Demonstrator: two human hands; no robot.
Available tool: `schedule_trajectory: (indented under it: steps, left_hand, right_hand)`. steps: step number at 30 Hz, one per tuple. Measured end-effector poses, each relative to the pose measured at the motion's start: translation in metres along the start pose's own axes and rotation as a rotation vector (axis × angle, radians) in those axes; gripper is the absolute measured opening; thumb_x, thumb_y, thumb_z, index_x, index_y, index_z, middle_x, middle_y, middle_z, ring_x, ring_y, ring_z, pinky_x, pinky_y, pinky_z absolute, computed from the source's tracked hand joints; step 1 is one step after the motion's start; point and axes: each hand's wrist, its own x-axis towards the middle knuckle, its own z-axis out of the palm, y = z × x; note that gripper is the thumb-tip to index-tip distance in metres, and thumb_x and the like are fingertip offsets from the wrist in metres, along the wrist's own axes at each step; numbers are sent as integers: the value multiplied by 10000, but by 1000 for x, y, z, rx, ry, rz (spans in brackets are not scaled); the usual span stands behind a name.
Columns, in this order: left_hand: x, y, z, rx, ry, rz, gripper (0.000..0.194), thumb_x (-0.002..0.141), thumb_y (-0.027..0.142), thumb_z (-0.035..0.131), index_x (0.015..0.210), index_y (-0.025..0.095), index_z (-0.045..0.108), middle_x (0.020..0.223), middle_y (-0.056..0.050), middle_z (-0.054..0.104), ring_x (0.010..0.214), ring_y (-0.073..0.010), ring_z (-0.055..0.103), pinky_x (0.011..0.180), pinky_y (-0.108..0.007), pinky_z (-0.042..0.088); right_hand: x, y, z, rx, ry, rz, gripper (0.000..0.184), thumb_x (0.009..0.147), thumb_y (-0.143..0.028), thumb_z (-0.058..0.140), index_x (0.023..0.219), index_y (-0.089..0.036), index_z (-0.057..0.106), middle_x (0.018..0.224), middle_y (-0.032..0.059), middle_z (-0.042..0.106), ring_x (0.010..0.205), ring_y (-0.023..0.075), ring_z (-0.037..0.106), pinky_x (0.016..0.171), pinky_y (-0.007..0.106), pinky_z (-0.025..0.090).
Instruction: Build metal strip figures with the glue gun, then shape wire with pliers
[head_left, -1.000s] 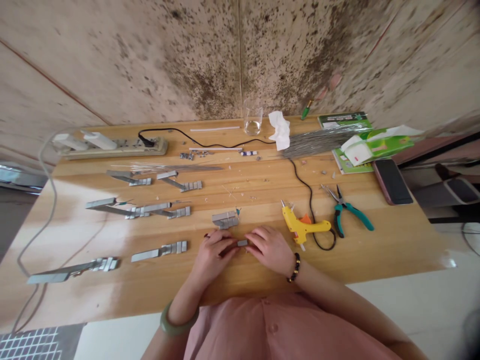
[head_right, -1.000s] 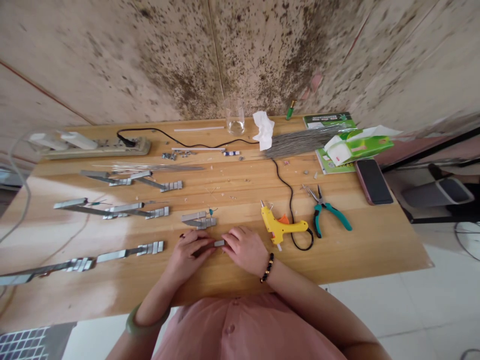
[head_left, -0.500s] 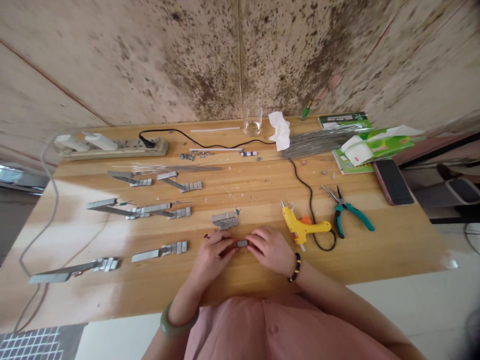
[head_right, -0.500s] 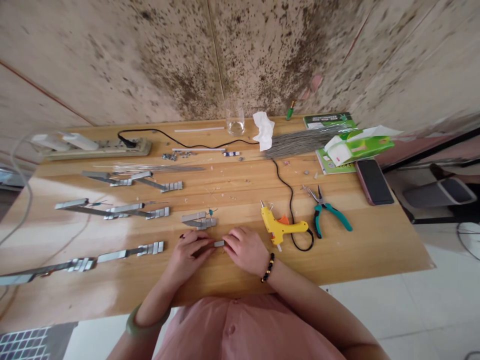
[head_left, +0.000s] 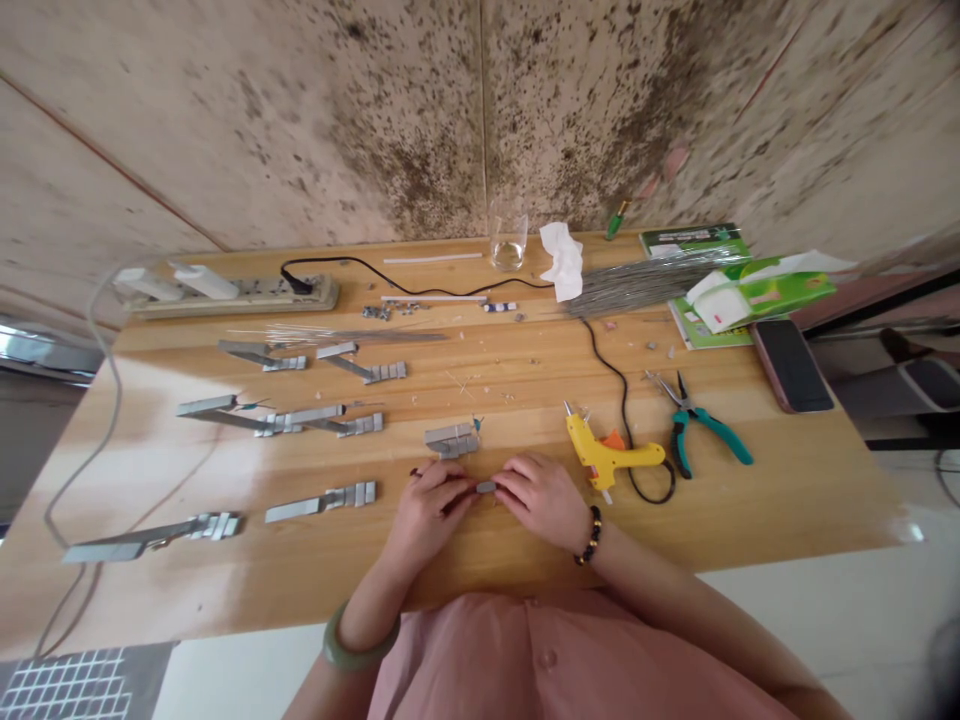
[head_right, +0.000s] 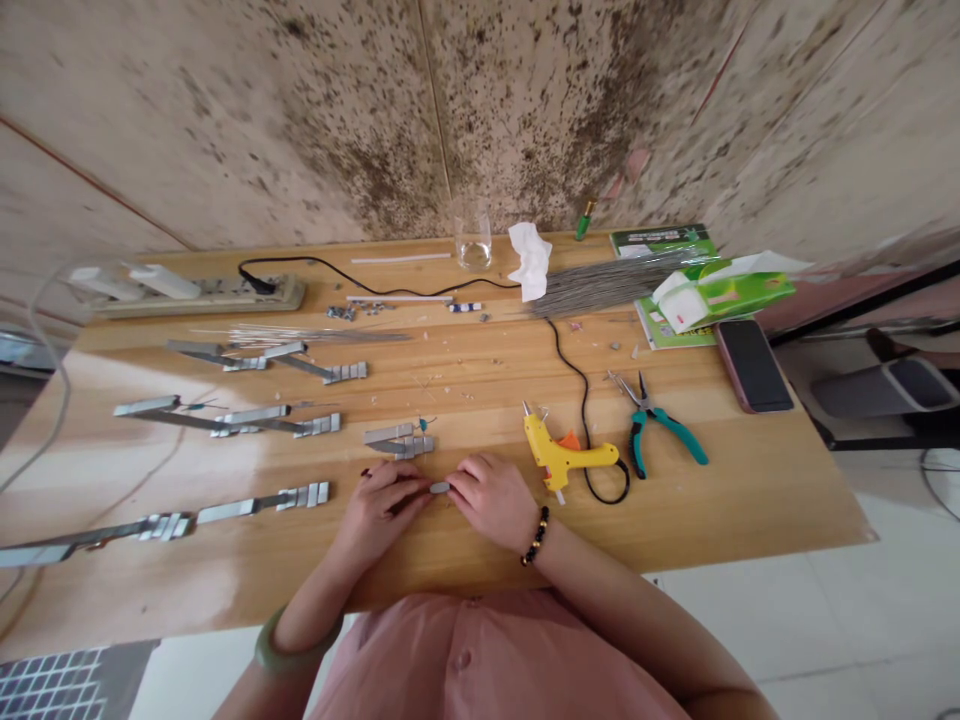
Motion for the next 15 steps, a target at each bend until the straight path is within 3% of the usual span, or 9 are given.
schedule_trajectory:
  steps: [15]
  left_hand:
    - [0, 1, 0, 4, -11, -16, 110, 842, 263, 621, 837, 221, 722, 857, -45, 674, 778, -167, 605, 710, -317, 467]
  right_hand:
    - [0, 0, 1, 16, 15, -4, 121, 915, -252, 568, 975, -199, 658, 904, 34, 630, 847, 164, 560, 753, 287, 431]
